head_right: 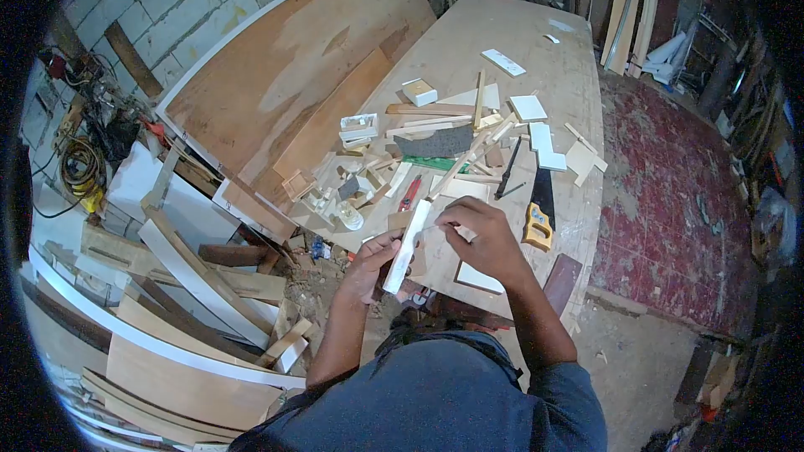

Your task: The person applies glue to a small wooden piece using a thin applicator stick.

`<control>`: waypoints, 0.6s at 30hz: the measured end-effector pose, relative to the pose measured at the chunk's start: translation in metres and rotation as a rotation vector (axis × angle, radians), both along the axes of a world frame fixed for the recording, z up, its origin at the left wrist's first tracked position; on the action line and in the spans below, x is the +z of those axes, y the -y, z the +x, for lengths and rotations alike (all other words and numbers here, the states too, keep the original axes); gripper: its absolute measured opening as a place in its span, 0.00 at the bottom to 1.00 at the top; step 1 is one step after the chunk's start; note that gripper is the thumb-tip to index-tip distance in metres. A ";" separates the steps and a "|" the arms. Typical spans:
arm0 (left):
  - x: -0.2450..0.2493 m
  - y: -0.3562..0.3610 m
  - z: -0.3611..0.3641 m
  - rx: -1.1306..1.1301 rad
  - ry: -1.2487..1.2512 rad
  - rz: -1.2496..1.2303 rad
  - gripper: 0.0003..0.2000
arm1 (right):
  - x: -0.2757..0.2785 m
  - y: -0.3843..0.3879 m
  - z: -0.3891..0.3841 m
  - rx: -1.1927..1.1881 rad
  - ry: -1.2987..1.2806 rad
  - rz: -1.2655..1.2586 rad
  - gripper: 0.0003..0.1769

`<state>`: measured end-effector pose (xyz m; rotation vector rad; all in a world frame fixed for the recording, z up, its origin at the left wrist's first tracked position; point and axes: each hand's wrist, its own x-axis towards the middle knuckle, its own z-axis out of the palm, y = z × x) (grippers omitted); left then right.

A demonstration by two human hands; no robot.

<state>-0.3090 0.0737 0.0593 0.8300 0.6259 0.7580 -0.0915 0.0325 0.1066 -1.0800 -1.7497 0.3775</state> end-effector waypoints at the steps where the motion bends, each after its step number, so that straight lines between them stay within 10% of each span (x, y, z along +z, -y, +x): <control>1: 0.001 0.000 0.001 -0.002 0.001 0.000 0.18 | 0.003 0.000 -0.001 -0.023 -0.029 0.012 0.09; 18: -0.001 -0.002 -0.014 -0.044 0.114 -0.039 0.18 | -0.017 -0.031 -0.002 -0.102 0.026 0.093 0.10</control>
